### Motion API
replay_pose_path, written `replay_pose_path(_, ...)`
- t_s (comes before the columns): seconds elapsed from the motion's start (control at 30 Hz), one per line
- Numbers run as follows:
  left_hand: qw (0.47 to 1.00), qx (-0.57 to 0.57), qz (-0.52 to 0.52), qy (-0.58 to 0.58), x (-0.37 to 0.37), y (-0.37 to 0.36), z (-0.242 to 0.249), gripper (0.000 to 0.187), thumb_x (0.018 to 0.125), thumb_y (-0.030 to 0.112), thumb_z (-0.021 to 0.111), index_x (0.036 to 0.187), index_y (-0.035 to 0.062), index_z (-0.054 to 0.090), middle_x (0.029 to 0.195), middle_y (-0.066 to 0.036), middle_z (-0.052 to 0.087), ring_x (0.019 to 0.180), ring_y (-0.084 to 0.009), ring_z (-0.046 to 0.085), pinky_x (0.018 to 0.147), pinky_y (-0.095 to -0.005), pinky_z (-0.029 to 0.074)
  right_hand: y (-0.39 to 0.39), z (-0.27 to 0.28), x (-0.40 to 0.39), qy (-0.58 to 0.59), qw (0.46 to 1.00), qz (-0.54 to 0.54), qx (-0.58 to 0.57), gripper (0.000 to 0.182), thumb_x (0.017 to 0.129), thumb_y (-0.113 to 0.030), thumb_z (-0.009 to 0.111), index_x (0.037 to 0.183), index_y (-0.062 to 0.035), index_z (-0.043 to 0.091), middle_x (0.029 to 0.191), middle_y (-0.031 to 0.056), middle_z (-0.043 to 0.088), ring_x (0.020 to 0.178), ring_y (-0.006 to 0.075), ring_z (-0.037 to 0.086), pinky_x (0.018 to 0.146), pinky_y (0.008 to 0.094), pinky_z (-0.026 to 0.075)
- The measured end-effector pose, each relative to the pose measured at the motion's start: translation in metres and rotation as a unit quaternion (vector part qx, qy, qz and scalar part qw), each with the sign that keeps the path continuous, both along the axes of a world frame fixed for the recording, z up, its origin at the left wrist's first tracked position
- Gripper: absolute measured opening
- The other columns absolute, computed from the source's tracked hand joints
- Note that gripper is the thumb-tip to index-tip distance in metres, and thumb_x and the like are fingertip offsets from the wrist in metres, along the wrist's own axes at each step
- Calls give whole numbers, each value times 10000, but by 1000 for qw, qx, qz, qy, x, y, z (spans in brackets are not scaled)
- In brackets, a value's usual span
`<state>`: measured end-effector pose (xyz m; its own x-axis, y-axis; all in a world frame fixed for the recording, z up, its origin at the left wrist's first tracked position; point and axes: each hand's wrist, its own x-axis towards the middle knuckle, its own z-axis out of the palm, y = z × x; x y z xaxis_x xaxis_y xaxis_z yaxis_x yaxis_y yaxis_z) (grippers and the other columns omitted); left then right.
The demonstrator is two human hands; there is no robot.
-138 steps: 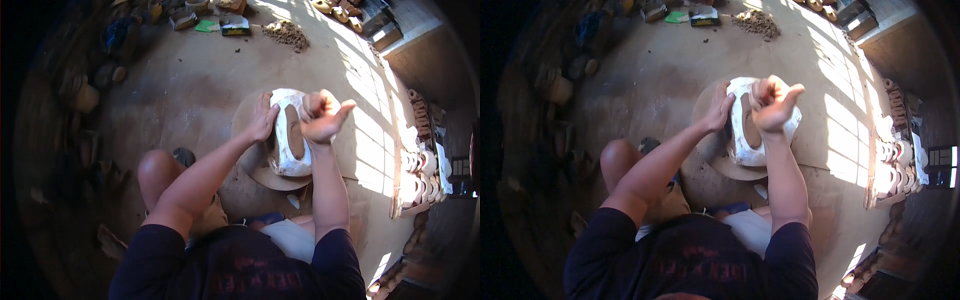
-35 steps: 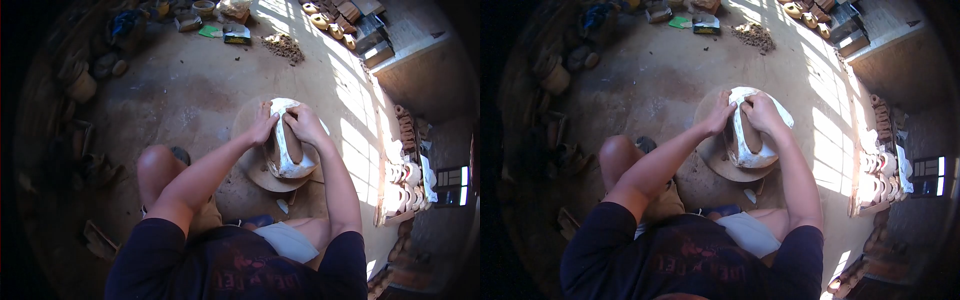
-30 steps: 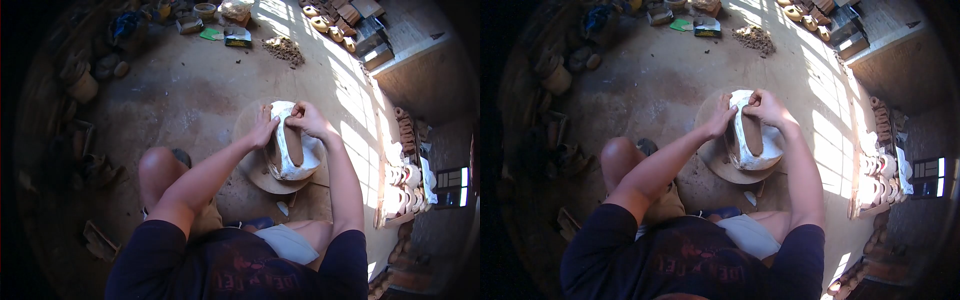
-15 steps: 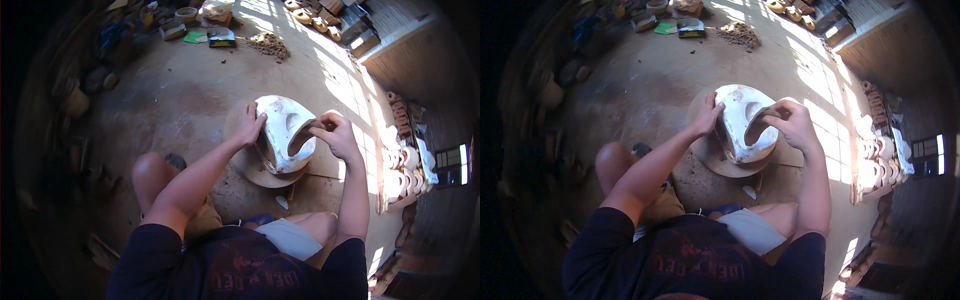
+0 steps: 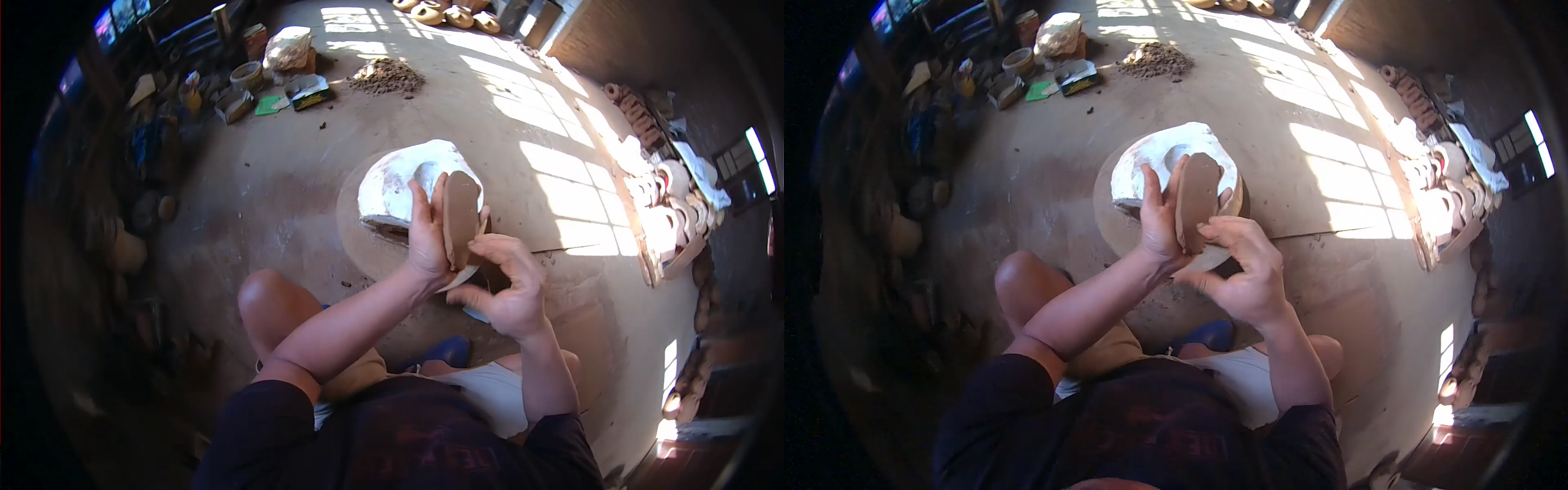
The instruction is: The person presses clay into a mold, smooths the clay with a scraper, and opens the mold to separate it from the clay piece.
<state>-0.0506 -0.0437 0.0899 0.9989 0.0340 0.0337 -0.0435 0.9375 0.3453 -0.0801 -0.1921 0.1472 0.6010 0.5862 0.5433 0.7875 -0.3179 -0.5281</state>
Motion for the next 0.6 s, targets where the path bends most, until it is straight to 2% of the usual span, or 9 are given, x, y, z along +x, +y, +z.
replay_pose_path(0.03,1000,2,-6,-18,4,0,-3,1008,976,829,232,1664,96,157,1584,-138,424,1432,-260,461,1216,-460,364,-5,-1,-2,15,999,-11,48,584,819,-259,905,1246,50,652,1221,172,690,1176,295,662,1019,384,510)
replay_pose_path(0.1,998,24,-23,-45,-1,-6,0,993,989,812,217,1670,93,142,1637,-141,354,1491,-261,383,1248,-450,301,-20,-5,-7,44,988,-35,141,666,857,-339,872,1325,64,624,1321,201,662,1278,332,623,1097,420,467)
replay_pose_path(0.13,997,34,-32,-59,-2,-10,3,986,995,804,209,1672,91,134,1663,-143,318,1520,-261,344,1264,-445,269,-28,-15,-5,84,979,-86,163,783,986,-475,685,1473,103,480,1535,261,491,1468,367,438,1210,460,325)
replay_pose_path(0.23,921,314,-5,-230,-20,-47,-4,996,1005,779,122,1668,40,38,1736,-116,69,1590,-227,56,1283,-399,64,1,-28,-7,118,970,-83,195,896,1058,-549,401,1573,117,95,1680,260,114,1572,369,69,1261,461,67)
replay_pose_path(0.27,872,400,4,-283,-26,-54,-7,1000,1008,771,93,1666,23,6,1760,-106,-14,1613,-216,-39,1289,-384,-4,3,-33,-8,144,962,-80,216,900,1074,-558,341,1594,108,32,1707,252,50,1590,362,13,1271,457,31)
replay_pose_path(0.3,891,358,-33,-278,-24,-54,-8,1016,999,773,47,1660,3,-3,1759,-106,-14,1614,-222,-47,1289,-384,-6,4,-38,-9,168,953,-78,238,905,1089,-567,281,1616,99,-31,1733,243,-13,1608,354,-43,1280,453,-6)
replay_pose_path(0.37,890,377,-69,-247,-27,-54,-15,1017,992,775,23,1661,8,-9,1758,-110,-20,1613,-223,-46,1289,-384,-1,4,-50,-9,237,923,-61,298,848,1102,-554,228,1634,55,-27,1742,209,-14,1612,324,-20,1284,437,21)
replay_pose_path(0.47,920,322,-111,-193,-27,-56,-11,1026,984,782,13,1659,11,-26,1757,-115,-28,1611,-225,-51,1289,-384,1,2,-50,-14,317,868,-24,381,780,1118,-523,180,1652,13,-9,1751,167,5,1614,284,9,1288,416,52)
replay_pose_path(0.6,854,448,-74,-254,-23,-71,-36,1000,995,767,0,1660,22,-45,1754,-133,-17,1611,-252,-31,1289,-395,-5,-5,-73,-5,342,817,-28,463,716,1137,-445,225,1654,13,37,1746,159,64,1609,270,64,1288,398,95)
